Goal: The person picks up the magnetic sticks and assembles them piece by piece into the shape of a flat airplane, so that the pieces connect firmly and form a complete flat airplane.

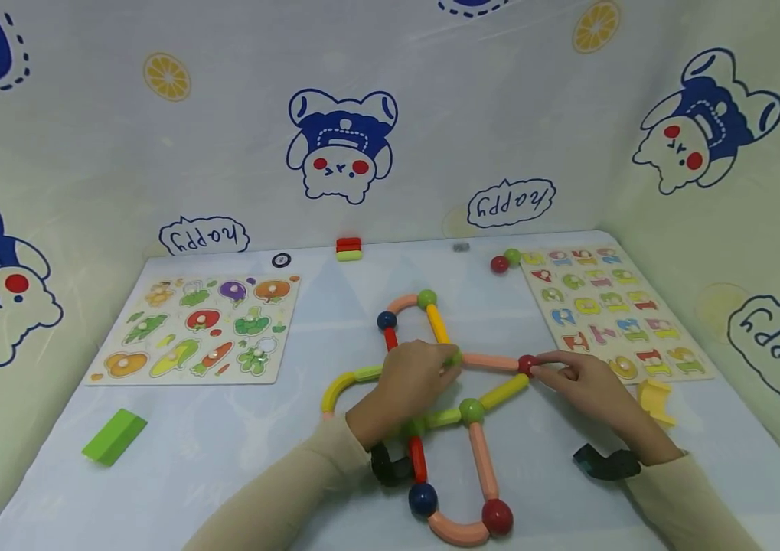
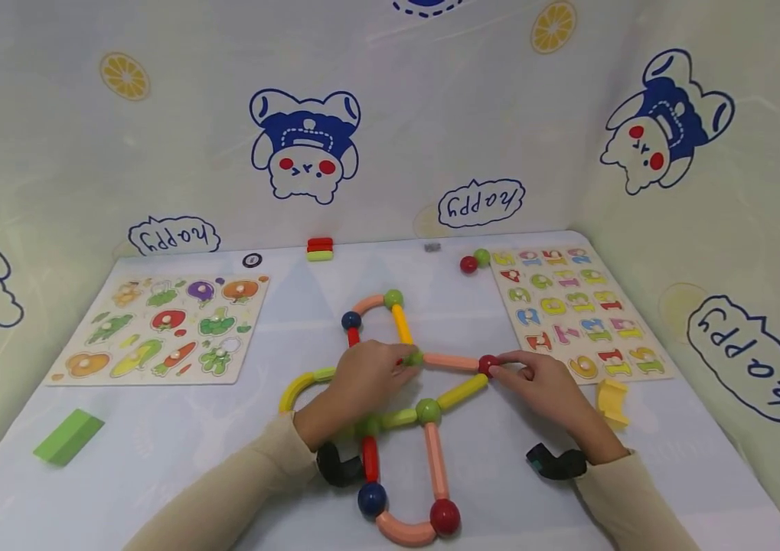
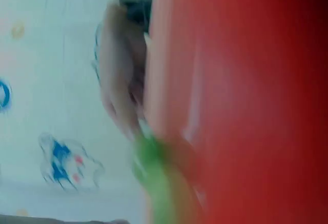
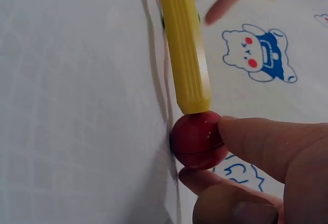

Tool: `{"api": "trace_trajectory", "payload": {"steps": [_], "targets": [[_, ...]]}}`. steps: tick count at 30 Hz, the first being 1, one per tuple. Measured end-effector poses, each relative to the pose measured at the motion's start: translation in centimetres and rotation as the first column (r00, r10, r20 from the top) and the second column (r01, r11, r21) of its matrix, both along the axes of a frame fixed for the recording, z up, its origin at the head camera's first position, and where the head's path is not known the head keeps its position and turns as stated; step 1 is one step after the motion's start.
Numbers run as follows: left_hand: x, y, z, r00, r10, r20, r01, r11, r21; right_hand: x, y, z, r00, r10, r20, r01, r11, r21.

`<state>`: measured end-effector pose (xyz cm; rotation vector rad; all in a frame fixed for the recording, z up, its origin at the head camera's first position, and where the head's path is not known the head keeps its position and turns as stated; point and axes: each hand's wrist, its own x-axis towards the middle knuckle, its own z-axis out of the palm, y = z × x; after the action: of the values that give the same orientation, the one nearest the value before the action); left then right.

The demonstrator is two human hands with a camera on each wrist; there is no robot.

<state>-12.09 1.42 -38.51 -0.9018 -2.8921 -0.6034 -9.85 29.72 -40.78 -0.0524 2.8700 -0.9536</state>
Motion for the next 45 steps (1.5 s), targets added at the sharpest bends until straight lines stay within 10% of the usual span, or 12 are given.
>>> {"api": "trace_trajectory", "payload": {"steps": [10,26,45], "targets": [[3.4,2.5,0.6,0.994,-0.104,0.042,0.109,0.979,-0.17,0.0,-0.4,-0.3,1.0,0.005,-0.013,-0.005,1.0,-0.009],[3.2,3.4,-0.8,0.995,-0.067,0.078,0.077,0.989,-0.13,0.4,-0.1,-0.6,0.983,0.18,-0.036,-0.178,0.983,0.033],[2.9,3.7,-1.6,0.994,-0.052,0.1,0.059,0.995,-0.076,0.3,-0.1,-0.7,0.988,0.145,-0.055,-0.143,0.989,0.041]]}}
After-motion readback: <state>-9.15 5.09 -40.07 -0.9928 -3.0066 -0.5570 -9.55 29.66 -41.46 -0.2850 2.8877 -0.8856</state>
